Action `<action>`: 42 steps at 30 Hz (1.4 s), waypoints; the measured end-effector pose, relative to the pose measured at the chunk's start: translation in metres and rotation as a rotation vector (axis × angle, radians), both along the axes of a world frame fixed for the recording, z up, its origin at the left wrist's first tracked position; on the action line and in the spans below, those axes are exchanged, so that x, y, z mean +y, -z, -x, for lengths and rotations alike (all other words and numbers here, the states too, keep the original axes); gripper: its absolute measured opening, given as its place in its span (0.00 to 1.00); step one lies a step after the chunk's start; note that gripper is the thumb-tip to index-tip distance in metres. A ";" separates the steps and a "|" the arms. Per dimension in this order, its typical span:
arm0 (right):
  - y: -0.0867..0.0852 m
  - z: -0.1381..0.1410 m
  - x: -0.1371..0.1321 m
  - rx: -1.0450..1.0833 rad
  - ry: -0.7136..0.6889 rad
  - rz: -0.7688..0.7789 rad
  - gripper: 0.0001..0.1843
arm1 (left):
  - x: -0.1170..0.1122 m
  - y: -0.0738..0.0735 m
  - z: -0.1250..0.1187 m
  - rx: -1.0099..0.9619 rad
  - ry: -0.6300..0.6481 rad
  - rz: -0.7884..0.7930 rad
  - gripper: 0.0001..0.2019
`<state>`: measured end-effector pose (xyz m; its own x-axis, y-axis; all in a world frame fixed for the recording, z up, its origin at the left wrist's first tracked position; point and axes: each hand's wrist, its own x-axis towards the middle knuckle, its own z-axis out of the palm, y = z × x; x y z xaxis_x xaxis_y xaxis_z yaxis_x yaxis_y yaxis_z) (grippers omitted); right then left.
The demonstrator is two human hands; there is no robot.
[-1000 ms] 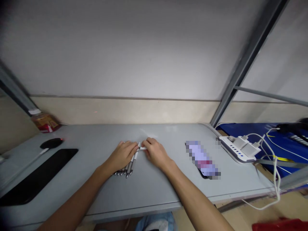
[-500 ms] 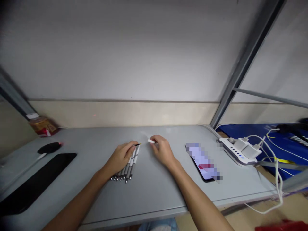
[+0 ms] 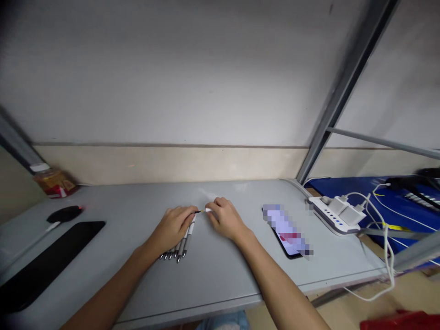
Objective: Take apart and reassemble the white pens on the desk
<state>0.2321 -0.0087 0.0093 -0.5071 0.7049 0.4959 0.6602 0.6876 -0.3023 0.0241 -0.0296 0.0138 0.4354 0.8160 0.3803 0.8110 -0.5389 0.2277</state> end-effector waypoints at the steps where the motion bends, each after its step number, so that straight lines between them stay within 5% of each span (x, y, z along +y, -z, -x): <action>1: 0.000 0.002 -0.001 -0.023 -0.017 -0.006 0.12 | -0.001 0.001 -0.001 0.013 0.007 0.000 0.13; 18: 0.007 0.016 -0.006 -0.010 -0.016 0.079 0.10 | -0.002 0.002 -0.005 0.001 0.047 -0.088 0.10; 34: 0.006 0.015 -0.005 -0.037 0.016 -0.030 0.09 | 0.000 0.001 -0.004 -0.050 -0.001 -0.044 0.11; 42: 0.002 0.015 -0.007 -0.061 0.019 0.006 0.10 | -0.002 -0.003 -0.005 -0.143 0.077 -0.045 0.10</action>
<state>0.2169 -0.0161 0.0071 -0.5230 0.7177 0.4598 0.6903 0.6731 -0.2654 0.0292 -0.0315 0.0163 0.4349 0.7631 0.4781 0.7280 -0.6104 0.3120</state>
